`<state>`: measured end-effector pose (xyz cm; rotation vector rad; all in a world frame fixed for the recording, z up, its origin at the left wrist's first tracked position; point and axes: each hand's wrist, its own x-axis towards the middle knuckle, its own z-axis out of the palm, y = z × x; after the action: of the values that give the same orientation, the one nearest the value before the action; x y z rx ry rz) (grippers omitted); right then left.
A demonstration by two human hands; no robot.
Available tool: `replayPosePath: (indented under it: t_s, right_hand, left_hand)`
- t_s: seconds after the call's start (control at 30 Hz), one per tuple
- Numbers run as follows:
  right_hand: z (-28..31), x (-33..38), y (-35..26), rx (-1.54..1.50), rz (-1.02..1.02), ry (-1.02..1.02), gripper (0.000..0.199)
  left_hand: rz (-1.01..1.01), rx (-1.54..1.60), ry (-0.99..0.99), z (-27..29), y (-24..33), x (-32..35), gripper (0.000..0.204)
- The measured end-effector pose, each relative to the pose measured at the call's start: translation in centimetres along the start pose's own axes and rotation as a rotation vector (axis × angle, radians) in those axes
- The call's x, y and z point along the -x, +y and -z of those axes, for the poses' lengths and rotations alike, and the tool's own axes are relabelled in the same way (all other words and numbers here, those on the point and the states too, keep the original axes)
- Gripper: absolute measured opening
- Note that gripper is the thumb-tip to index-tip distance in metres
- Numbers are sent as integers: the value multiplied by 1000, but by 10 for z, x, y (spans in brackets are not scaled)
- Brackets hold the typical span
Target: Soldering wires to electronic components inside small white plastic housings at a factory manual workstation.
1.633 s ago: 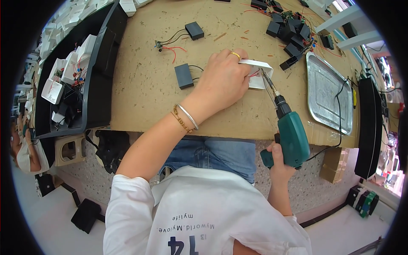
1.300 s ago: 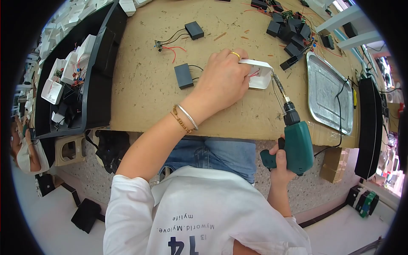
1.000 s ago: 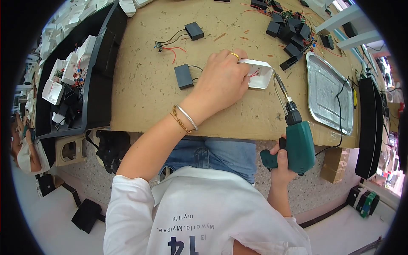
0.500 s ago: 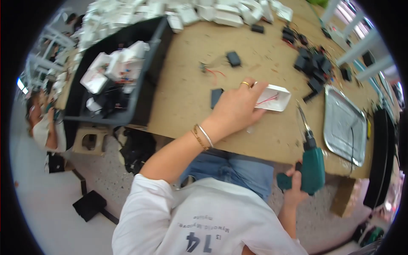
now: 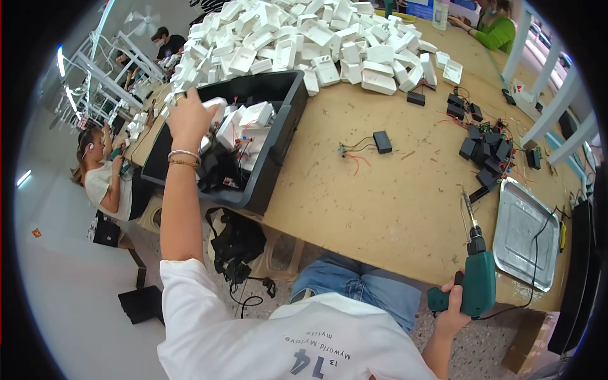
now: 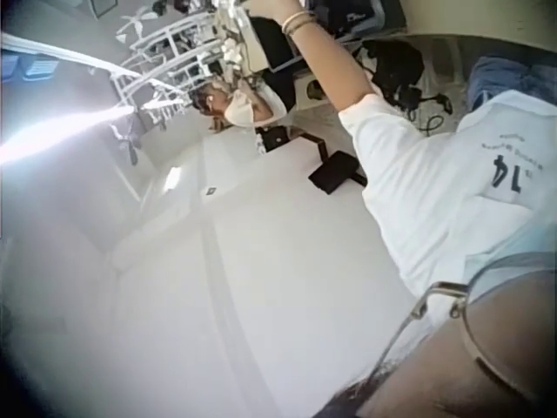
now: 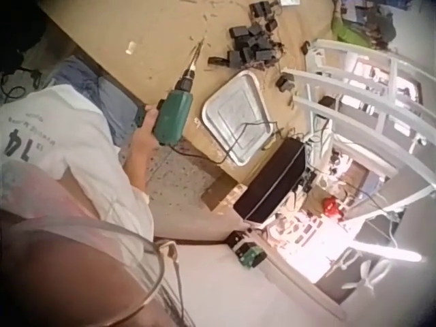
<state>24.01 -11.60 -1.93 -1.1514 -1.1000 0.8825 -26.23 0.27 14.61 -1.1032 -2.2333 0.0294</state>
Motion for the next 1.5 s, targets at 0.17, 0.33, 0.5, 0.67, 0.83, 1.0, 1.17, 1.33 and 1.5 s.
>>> replayPosePath:
  t_s: [0.17, 0.33, 0.5, 0.67, 0.83, 1.0, 1.17, 1.33, 1.5]
  right_hand:
    - [-10, -20, -7, -233, -101, -71, 37]
    - [-9, -29, 3, -361, -177, -91, 40]
    - [-14, -22, 1, -207, -202, -114, 47]
    - [-7, -23, 0, -237, -239, -203, 49]
    - [-6, -22, 2, -253, -227, -185, 51]
    - [-4, -23, 8, -318, -153, -146, 50]
    - [-8, -24, 10, -366, -87, -115, 47]
    - [-7, -24, 9, -346, -88, -123, 45]
    - [-7, -22, 10, -334, -87, -133, 43]
  left_hand:
    - [-423, 747, -52, 2, 122, -30, 59]
    - [-510, 689, -463, -30, 247, -53, 56]
    - [-154, 958, -271, -68, 283, -38, 31]
    - [-431, 1068, 291, -31, 267, 37, 10]
    - [-545, 1295, 28, 20, 233, 112, 8]
    - [-1226, 981, -141, 39, 196, 146, 3]
    - [-1227, 952, -219, 51, 183, 158, 29]
    - [-702, 1245, -486, 51, 209, 188, 65]
    - [-870, 1227, -399, 42, 218, 185, 53]
